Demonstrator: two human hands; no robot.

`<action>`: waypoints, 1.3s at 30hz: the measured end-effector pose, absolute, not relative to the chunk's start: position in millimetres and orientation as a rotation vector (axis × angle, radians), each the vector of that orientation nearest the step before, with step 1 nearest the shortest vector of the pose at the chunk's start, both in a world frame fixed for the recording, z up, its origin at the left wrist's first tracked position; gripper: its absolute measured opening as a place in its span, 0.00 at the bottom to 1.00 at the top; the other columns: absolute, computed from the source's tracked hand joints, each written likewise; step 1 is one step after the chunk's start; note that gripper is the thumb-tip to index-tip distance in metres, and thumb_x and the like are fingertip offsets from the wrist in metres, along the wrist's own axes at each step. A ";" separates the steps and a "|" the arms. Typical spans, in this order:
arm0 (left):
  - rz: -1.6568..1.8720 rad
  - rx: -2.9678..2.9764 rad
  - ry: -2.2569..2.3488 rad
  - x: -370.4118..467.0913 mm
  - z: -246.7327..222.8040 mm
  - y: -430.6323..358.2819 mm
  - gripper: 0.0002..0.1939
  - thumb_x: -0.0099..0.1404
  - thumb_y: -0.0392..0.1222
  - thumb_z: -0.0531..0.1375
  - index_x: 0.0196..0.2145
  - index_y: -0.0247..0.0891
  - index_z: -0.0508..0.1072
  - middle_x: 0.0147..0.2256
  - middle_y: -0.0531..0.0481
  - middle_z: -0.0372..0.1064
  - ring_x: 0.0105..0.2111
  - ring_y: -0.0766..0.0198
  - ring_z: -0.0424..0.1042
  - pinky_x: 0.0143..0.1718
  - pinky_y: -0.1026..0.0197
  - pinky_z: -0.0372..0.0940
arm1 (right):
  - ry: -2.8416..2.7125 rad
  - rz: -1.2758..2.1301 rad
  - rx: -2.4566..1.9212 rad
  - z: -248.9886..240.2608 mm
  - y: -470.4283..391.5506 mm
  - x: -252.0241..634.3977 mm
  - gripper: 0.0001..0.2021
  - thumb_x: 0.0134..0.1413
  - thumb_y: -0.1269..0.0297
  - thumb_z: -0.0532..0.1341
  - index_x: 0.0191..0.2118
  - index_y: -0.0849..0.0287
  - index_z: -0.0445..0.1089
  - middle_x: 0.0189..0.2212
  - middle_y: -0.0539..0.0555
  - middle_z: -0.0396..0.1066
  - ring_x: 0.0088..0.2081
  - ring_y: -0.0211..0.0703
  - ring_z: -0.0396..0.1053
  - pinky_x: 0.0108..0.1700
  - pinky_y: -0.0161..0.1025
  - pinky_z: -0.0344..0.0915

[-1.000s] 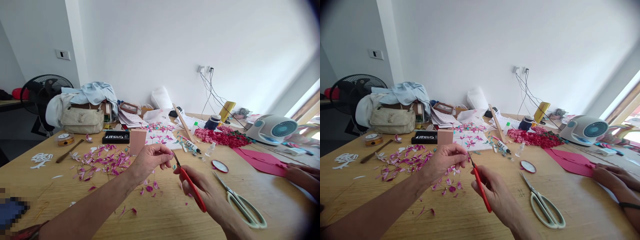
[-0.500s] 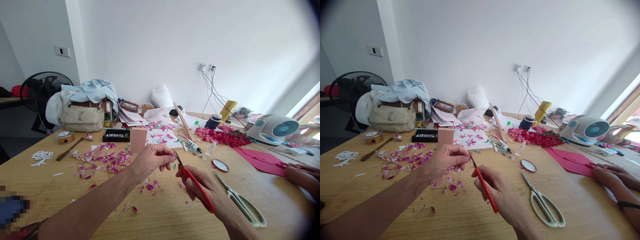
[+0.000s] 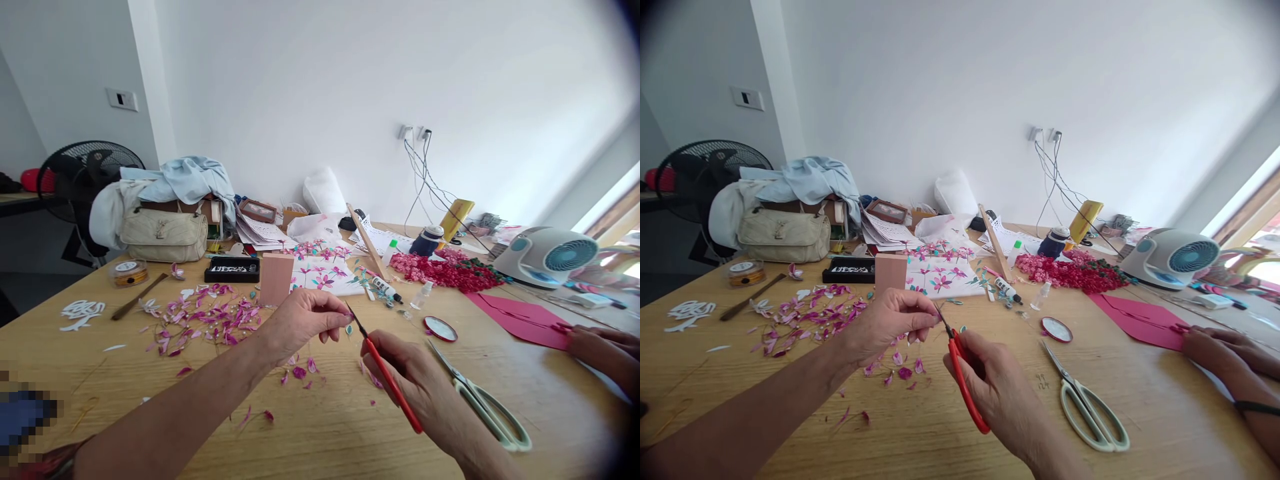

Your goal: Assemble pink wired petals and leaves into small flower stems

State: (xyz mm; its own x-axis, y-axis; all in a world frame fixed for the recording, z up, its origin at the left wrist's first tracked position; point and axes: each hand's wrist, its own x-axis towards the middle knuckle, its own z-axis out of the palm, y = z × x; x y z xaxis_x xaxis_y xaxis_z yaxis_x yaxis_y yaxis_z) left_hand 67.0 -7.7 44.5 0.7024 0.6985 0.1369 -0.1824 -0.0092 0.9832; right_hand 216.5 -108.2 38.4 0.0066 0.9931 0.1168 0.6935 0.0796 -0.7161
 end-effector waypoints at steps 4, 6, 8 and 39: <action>0.712 1.434 0.481 65.2 45.5 -6.5 0.04 0.50 0.36 0.62 0.23 0.32 0.72 0.15 0.55 0.63 0.17 0.74 0.60 0.19 0.70 0.53 | -1.776 0.562 -1.708 38.6 -109.6 216.6 0.17 0.55 0.55 0.52 0.21 0.58 0.52 0.17 0.45 0.50 0.21 0.34 0.47 0.21 0.32 0.44; 0.689 1.448 0.486 63.7 46.8 -5.9 0.04 0.51 0.36 0.62 0.23 0.32 0.72 0.15 0.55 0.63 0.17 0.74 0.60 0.19 0.70 0.52 | -1.798 0.559 -1.720 38.0 -110.0 218.3 0.17 0.55 0.55 0.51 0.21 0.58 0.52 0.17 0.45 0.48 0.21 0.34 0.46 0.21 0.32 0.43; 0.661 1.456 0.492 61.9 48.8 -5.6 0.03 0.51 0.35 0.62 0.24 0.32 0.72 0.15 0.55 0.63 0.17 0.75 0.60 0.18 0.71 0.51 | -1.830 0.539 -1.733 37.2 -109.8 220.6 0.16 0.56 0.56 0.51 0.21 0.58 0.51 0.17 0.45 0.48 0.20 0.33 0.46 0.21 0.32 0.43; 0.829 1.309 0.409 69.9 35.2 -9.1 0.06 0.52 0.41 0.61 0.27 0.36 0.75 0.27 0.52 0.67 0.27 0.70 0.60 0.29 0.66 0.53 | -0.983 0.706 -1.055 24.1 -75.9 184.5 0.12 0.42 0.62 0.65 0.30 0.58 0.61 0.22 0.45 0.62 0.20 0.30 0.54 0.20 0.28 0.51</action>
State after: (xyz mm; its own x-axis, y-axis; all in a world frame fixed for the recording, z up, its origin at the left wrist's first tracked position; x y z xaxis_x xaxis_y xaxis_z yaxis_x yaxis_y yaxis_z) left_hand 69.9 -9.1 35.2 0.6569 0.7320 0.1808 -0.3019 0.0357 0.9527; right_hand 184.5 -75.9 24.1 0.4121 0.8558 0.3127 -0.0239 0.3532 -0.9352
